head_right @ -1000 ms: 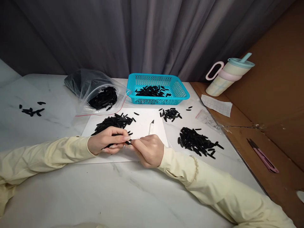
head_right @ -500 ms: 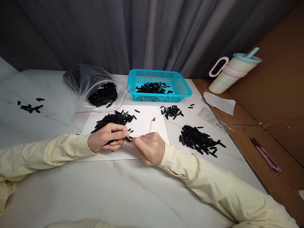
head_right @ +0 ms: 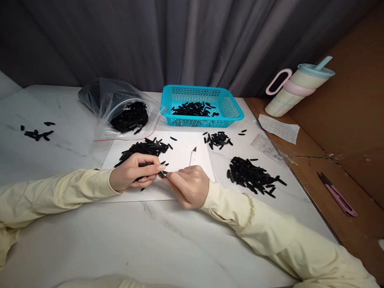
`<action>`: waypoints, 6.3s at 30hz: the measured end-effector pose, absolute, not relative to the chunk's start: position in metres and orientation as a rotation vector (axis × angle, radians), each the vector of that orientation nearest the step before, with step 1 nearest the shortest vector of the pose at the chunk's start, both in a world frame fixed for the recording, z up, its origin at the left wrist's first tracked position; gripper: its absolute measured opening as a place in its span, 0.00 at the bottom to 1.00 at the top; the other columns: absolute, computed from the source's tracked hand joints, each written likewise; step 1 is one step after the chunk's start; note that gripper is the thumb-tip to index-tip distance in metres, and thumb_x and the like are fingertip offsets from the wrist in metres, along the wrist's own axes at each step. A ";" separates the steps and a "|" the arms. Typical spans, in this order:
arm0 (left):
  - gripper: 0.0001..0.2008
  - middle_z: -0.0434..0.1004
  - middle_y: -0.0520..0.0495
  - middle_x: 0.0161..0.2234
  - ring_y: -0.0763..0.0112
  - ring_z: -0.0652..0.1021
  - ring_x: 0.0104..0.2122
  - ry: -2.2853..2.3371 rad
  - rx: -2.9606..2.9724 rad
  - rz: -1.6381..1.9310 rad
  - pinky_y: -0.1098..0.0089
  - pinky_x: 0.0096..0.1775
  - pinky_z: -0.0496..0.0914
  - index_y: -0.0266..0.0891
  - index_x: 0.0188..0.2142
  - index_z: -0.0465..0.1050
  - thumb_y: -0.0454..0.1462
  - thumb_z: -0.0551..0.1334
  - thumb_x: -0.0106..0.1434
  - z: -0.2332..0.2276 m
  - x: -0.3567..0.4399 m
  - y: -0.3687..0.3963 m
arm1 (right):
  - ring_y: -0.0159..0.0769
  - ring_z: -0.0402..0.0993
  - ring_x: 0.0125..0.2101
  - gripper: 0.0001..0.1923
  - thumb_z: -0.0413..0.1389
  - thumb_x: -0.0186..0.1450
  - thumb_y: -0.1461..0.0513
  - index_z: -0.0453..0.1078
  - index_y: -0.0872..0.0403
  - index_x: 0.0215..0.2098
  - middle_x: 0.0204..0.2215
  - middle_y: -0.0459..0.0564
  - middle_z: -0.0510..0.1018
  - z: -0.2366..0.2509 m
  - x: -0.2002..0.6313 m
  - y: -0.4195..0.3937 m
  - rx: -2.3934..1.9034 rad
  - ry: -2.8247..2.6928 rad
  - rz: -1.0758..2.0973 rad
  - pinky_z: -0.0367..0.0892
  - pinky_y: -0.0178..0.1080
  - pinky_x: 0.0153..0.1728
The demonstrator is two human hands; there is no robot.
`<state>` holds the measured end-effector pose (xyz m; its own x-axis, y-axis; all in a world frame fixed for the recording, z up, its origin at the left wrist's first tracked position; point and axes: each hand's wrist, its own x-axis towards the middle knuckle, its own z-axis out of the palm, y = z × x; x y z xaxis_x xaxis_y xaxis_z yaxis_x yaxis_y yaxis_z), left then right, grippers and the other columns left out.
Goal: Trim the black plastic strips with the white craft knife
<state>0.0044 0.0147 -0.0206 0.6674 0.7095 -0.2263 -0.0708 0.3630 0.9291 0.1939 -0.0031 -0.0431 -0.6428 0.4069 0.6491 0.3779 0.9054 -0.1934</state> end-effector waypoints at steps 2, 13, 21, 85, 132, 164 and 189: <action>0.15 0.56 0.60 0.13 0.87 0.57 0.10 0.712 1.151 0.588 0.82 0.12 0.47 0.34 0.21 0.64 0.41 0.64 0.56 -0.019 0.005 0.013 | 0.30 0.51 0.13 0.09 0.43 0.65 0.68 0.60 0.55 0.29 0.13 0.41 0.59 -0.043 0.194 -0.003 -0.556 -2.340 0.058 0.48 0.35 0.16; 0.13 0.54 0.60 0.14 0.86 0.57 0.11 0.814 1.389 0.722 0.79 0.14 0.51 0.35 0.22 0.63 0.40 0.60 0.59 -0.023 0.004 0.007 | 0.29 0.51 0.13 0.07 0.46 0.63 0.69 0.60 0.55 0.29 0.13 0.39 0.58 -0.042 0.193 -0.004 -0.587 -2.299 0.096 0.48 0.35 0.16; 0.14 0.55 0.60 0.15 0.86 0.57 0.11 0.822 1.403 0.717 0.79 0.13 0.51 0.36 0.22 0.62 0.41 0.59 0.59 -0.023 0.004 0.006 | 0.28 0.53 0.13 0.04 0.47 0.63 0.67 0.61 0.55 0.30 0.13 0.39 0.58 -0.042 0.194 -0.004 -0.613 -2.279 0.124 0.50 0.34 0.16; 0.11 0.55 0.60 0.14 0.87 0.56 0.11 0.758 1.241 0.607 0.80 0.13 0.49 0.30 0.31 0.73 0.39 0.59 0.60 -0.023 0.004 0.011 | 0.27 0.74 0.20 0.07 0.51 0.66 0.67 0.61 0.55 0.43 0.30 0.49 0.80 -0.038 0.198 -0.016 -0.898 -2.002 0.670 0.70 0.29 0.21; 0.14 0.56 0.58 0.13 0.83 0.59 0.13 0.738 1.862 0.521 0.80 0.16 0.56 0.33 0.27 0.74 0.40 0.56 0.62 -0.026 0.002 0.005 | 0.32 0.74 0.20 0.14 0.52 0.61 0.74 0.66 0.57 0.44 0.26 0.51 0.79 -0.043 0.206 -0.019 -0.590 -2.137 0.245 0.69 0.33 0.21; 0.12 0.63 0.56 0.12 0.82 0.60 0.14 0.751 1.871 0.566 0.80 0.17 0.55 0.33 0.26 0.76 0.40 0.60 0.59 -0.027 0.004 0.006 | 0.30 0.71 0.17 0.10 0.48 0.63 0.70 0.66 0.53 0.40 0.20 0.44 0.75 -0.042 0.208 -0.019 -0.659 -2.168 0.237 0.65 0.32 0.18; 0.11 0.58 0.59 0.13 0.84 0.58 0.15 0.689 1.900 0.582 0.80 0.18 0.54 0.32 0.24 0.73 0.36 0.59 0.60 -0.026 0.004 0.006 | 0.31 0.66 0.16 0.11 0.50 0.61 0.74 0.66 0.57 0.39 0.19 0.47 0.74 -0.042 0.207 -0.019 -0.601 -2.177 0.244 0.61 0.33 0.18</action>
<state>0.0041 0.0061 -0.0264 0.7226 0.6847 0.0947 0.2075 -0.3455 0.9152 0.2071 -0.0193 -0.0417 -0.5298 0.4992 0.6856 0.3348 0.8659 -0.3717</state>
